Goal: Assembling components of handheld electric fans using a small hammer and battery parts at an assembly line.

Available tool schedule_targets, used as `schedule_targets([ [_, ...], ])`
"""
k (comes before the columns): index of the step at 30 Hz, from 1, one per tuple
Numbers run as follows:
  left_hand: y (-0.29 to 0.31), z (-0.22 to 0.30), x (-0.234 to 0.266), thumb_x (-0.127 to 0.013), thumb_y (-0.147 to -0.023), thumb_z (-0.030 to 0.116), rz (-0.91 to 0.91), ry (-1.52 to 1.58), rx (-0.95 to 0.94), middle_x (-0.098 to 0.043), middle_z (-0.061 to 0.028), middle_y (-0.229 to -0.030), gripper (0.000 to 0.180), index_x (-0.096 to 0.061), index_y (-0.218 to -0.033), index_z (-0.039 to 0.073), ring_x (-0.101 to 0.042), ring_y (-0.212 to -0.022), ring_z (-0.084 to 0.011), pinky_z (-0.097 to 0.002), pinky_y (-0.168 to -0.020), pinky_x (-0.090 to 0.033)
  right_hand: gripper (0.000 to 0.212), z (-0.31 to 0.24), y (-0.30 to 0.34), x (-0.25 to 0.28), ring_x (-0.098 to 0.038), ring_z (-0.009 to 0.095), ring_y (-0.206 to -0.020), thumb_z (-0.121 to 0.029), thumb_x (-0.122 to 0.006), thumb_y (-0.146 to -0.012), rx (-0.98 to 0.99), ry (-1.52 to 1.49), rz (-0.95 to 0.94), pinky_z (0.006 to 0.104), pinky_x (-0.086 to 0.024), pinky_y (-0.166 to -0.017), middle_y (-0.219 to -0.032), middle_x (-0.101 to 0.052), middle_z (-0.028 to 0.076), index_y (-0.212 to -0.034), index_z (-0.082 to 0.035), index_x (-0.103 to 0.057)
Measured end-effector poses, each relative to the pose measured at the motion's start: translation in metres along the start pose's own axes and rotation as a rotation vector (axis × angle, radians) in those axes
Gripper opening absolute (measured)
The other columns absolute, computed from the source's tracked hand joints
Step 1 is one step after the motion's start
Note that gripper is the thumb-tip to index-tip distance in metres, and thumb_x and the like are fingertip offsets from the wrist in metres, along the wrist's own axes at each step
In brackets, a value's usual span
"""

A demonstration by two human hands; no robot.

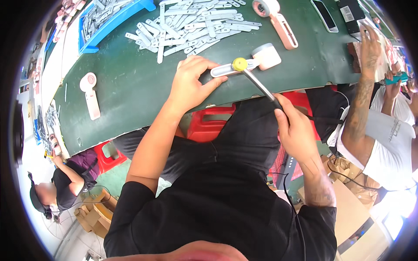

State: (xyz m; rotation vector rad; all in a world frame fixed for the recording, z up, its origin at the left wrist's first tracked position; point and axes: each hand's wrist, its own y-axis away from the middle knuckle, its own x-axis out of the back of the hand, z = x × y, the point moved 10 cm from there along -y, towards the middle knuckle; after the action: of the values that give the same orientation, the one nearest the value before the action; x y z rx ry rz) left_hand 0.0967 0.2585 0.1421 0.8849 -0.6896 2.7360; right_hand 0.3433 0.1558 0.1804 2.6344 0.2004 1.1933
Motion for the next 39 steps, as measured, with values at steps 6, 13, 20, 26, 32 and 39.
schedule_targets([
  [6,0.003,-0.004,-0.001,-0.095,-0.081,0.026,-0.031,-0.033,0.042,-0.078,-0.0015,-0.100,0.033,-0.079,-0.105,0.011,-0.070,-0.104,-0.0235,-0.0410,-0.098,-0.048,0.037,-0.026,-0.004,0.003,-0.065,0.029,-0.070,-0.014,-0.059,-0.111,0.266,-0.021,0.106,0.0391,-0.053,-0.070,-0.085,-0.067,0.016,-0.148,-0.007,-0.063],
  [13,0.007,-0.014,-0.002,-0.096,-0.078,0.028,-0.005,0.055,0.119,-0.079,0.0002,-0.101,0.070,-0.061,-0.136,0.016,-0.070,-0.108,-0.0264,-0.0455,-0.104,-0.046,0.036,-0.045,-0.007,-0.010,-0.076,0.039,-0.108,-0.013,-0.060,-0.110,0.171,-0.056,-0.006,0.0387,-0.056,-0.097,-0.121,-0.075,0.025,-0.145,-0.004,-0.065],
  [20,-0.001,0.022,0.000,-0.093,-0.083,0.030,0.059,-0.054,-0.055,-0.077,-0.0055,-0.112,0.069,-0.066,-0.145,0.019,-0.068,-0.113,-0.0278,-0.0447,-0.105,-0.046,0.039,-0.041,-0.082,0.082,-0.047,0.005,-0.066,-0.026,-0.080,-0.100,0.237,-0.008,0.343,0.0269,-0.037,-0.058,-0.072,-0.050,-0.008,-0.135,-0.008,-0.075],
  [26,0.019,0.062,-0.002,-0.085,-0.087,0.012,0.060,-0.172,-0.220,-0.079,-0.0011,-0.108,0.035,-0.080,-0.122,0.015,-0.071,-0.097,-0.0241,-0.0399,-0.087,-0.050,0.041,-0.038,-0.262,0.109,-0.070,0.018,-0.109,-0.020,-0.072,-0.105,0.502,0.147,0.173,0.0335,-0.054,-0.102,-0.130,-0.077,0.014,-0.144,-0.009,-0.071],
  [32,0.128,0.026,0.112,-0.090,-0.079,0.007,0.114,-0.462,-0.010,-0.081,-0.0058,-0.113,0.038,-0.080,-0.115,0.011,-0.073,-0.098,-0.0269,-0.0403,-0.092,-0.052,0.046,-0.032,-0.293,0.059,-0.067,0.014,-0.108,-0.010,-0.069,-0.103,0.547,0.184,-0.183,0.0335,-0.055,-0.100,-0.130,-0.077,0.011,-0.147,0.002,-0.065],
  [39,0.227,-0.065,0.262,-0.083,-0.095,0.015,0.339,-0.797,0.559,-0.080,-0.0189,-0.113,0.032,-0.078,-0.125,0.003,-0.078,-0.103,-0.0367,-0.0436,-0.093,-0.059,0.040,0.040,-0.208,0.092,-0.070,0.015,-0.102,-0.013,-0.077,-0.098,0.437,-0.039,0.175,0.0321,-0.055,-0.096,-0.115,-0.078,0.011,-0.134,0.003,-0.071],
])
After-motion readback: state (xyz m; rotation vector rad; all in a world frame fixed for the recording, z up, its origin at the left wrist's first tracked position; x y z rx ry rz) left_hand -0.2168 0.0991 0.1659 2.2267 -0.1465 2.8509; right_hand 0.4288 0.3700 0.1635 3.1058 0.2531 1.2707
